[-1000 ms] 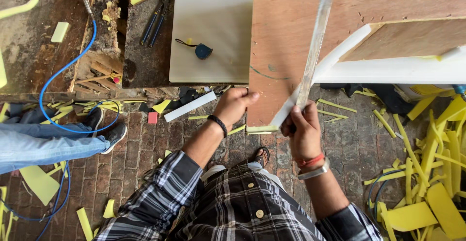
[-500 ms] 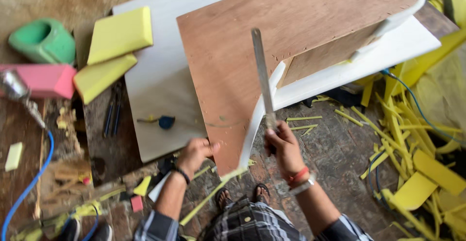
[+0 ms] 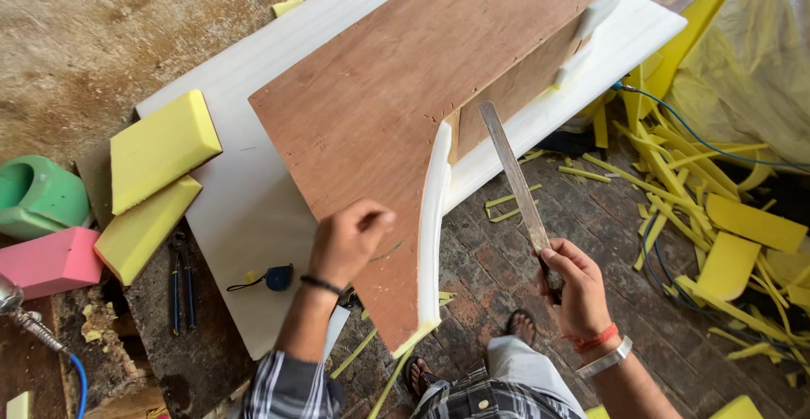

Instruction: The person cuts yellow foam sheets with a hand saw, trims foam pieces to size, and fits them onto a wooden chair frame. They then lay a beige fabric piece over the foam-padded seat and press it into place.

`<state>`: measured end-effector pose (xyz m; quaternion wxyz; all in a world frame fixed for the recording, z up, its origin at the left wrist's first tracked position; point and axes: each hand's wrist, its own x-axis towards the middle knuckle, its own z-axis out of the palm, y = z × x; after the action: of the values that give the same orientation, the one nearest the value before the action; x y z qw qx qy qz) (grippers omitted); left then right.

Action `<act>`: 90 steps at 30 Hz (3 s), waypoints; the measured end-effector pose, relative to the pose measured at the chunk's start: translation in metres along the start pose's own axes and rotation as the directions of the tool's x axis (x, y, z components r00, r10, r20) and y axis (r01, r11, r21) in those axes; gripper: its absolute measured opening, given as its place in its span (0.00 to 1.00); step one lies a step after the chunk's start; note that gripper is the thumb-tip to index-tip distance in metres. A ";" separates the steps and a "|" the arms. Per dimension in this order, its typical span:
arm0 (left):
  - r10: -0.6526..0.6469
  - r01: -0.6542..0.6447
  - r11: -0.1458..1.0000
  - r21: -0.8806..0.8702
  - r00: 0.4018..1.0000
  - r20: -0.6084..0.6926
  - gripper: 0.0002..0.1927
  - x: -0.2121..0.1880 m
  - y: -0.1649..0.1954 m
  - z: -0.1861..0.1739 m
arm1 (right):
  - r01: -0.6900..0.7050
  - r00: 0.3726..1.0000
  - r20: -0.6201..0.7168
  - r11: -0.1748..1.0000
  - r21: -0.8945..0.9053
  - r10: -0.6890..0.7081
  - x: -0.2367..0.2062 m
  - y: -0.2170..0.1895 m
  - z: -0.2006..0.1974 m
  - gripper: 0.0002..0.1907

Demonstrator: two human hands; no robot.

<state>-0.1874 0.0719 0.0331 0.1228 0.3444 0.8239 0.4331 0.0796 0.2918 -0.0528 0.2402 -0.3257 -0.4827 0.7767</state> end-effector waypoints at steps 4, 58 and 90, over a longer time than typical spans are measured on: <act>-0.002 -0.073 0.906 0.417 0.984 0.177 0.29 0.068 0.028 0.033 | 0.036 0.999 0.031 0.999 0.007 -0.036 0.042 -0.014 -0.021 0.07; 0.135 0.193 0.681 0.706 0.915 -0.380 0.45 0.328 0.071 0.275 | 0.127 0.980 0.183 0.949 -0.288 -0.075 0.317 -0.126 -0.222 0.16; 0.350 0.139 0.645 0.752 0.821 -0.451 0.21 0.581 0.033 0.052 | 0.275 0.961 0.143 0.802 -0.531 -0.235 0.450 -0.179 -0.074 0.18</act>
<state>-0.5715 0.5092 0.0840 -0.3059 0.2707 0.9025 0.1365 -0.1576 0.7198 -0.0373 0.2225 -0.2852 -0.7311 0.5785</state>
